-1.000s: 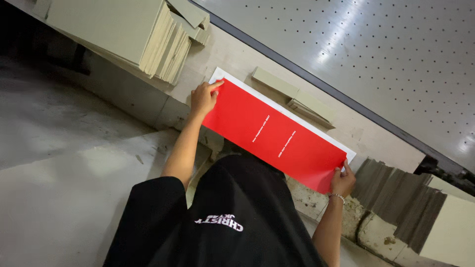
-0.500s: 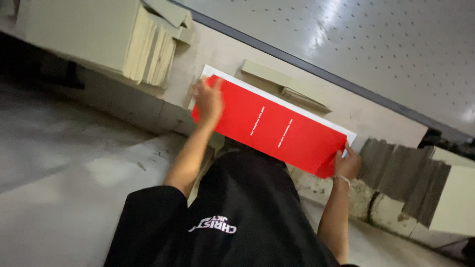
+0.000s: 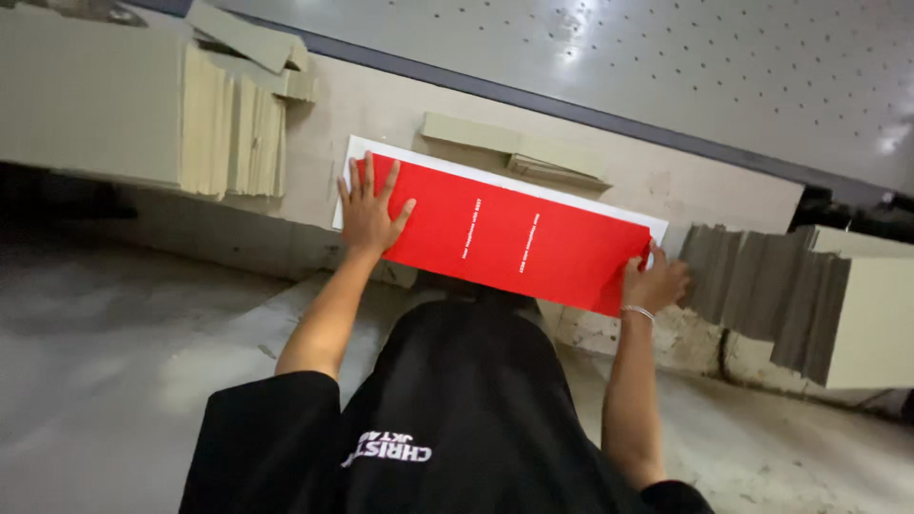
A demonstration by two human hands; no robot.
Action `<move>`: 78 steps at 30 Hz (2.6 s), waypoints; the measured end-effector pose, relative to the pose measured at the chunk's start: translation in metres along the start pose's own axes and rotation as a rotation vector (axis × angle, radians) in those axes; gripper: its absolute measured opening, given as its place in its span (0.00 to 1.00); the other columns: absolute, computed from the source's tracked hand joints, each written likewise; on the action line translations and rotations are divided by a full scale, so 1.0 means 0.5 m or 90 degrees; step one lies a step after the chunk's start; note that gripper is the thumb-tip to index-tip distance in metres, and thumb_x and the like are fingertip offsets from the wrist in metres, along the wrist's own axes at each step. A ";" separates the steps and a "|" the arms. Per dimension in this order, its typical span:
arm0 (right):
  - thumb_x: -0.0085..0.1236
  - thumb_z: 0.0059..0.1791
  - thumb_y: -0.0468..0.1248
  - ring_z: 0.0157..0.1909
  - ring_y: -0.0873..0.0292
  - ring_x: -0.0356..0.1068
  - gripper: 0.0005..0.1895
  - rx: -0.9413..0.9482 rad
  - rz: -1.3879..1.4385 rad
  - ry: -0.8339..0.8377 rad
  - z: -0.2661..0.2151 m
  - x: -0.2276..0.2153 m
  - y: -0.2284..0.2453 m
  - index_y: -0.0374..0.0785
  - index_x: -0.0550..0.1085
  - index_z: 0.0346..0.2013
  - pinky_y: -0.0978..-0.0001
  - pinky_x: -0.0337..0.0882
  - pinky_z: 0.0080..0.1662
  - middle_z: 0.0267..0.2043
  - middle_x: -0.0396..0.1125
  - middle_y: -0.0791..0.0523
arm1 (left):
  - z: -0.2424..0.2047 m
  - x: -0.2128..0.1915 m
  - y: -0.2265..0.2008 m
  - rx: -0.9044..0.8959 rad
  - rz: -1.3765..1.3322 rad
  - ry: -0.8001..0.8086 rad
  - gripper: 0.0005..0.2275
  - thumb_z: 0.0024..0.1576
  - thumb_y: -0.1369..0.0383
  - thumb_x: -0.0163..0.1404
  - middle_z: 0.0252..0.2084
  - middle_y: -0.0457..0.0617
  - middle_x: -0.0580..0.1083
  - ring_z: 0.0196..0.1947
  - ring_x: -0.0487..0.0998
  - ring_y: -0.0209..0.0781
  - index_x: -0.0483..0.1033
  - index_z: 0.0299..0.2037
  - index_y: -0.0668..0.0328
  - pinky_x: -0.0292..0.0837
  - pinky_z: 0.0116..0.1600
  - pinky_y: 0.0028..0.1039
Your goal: The person repeatedly picks up stacks of beige book blocks and places them on a white template on a perforated metal table. They then pick up a red cover sheet and place it over the blocks, smoothing it down before removing it to repeat the process.
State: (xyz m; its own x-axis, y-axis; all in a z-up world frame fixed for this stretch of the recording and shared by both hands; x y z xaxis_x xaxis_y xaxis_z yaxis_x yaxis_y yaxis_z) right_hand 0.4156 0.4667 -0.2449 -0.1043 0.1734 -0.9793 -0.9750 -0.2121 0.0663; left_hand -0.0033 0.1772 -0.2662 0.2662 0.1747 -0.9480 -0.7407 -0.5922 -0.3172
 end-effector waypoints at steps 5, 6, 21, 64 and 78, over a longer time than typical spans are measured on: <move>0.57 0.52 0.45 0.66 0.22 0.56 0.14 -0.487 0.027 -0.015 -0.214 0.071 0.473 0.42 0.80 0.47 0.27 0.49 0.66 0.60 0.63 0.31 | -0.004 0.033 0.025 -0.024 -0.024 0.002 0.32 0.63 0.39 0.38 0.79 0.59 0.43 0.77 0.40 0.69 0.52 0.77 0.33 0.36 0.72 0.66; 0.57 0.52 0.45 0.66 0.22 0.56 0.14 -0.483 0.021 -0.013 -0.243 0.049 0.543 0.42 0.80 0.47 0.27 0.49 0.66 0.60 0.63 0.31 | -0.001 0.031 0.024 -0.020 -0.028 0.006 0.32 0.63 0.39 0.38 0.79 0.59 0.43 0.77 0.40 0.69 0.52 0.77 0.33 0.36 0.72 0.66; 0.39 0.58 0.56 0.77 0.31 0.31 0.33 -0.189 -0.005 0.123 -0.015 0.038 0.110 0.55 0.54 0.77 0.29 0.44 0.68 0.79 0.35 0.44 | -0.023 0.057 -0.099 -0.033 0.032 -0.044 0.28 0.66 0.53 0.45 0.77 0.69 0.45 0.74 0.43 0.79 0.53 0.77 0.40 0.33 0.66 0.78; 0.57 0.44 0.39 0.79 0.45 0.41 0.44 -0.591 0.110 0.095 -0.303 -0.017 0.309 0.74 0.56 0.73 0.37 0.42 0.71 0.79 0.45 0.51 | -0.199 0.059 -0.306 0.561 0.005 -0.089 0.24 0.62 0.59 0.45 0.78 0.35 0.55 0.78 0.51 0.47 0.61 0.69 0.20 0.44 0.74 0.62; 0.60 0.44 0.42 0.70 0.39 0.57 0.43 -0.601 0.118 0.062 -0.247 -0.065 0.257 0.75 0.58 0.71 0.42 0.57 0.65 0.75 0.51 0.48 | -0.184 -0.018 -0.294 0.535 -0.020 -0.217 0.16 0.64 0.57 0.45 0.67 0.34 0.70 0.64 0.73 0.48 0.71 0.62 0.23 0.64 0.67 0.55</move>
State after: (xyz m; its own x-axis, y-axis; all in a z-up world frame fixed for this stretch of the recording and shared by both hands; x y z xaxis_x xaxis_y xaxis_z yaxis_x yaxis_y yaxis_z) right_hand 0.3178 0.3152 -0.2281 -0.1816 -0.0122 -0.9833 -0.3806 -0.9211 0.0817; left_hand 0.1599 0.1903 -0.2085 0.1961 0.4830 -0.8534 -0.9777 0.1633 -0.1322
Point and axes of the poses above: each hand's wrist, its own z-axis towards the middle knuckle, its own x-axis out of the palm, y = z × x, the point moved 9 cm from there along z, towards the middle knuckle
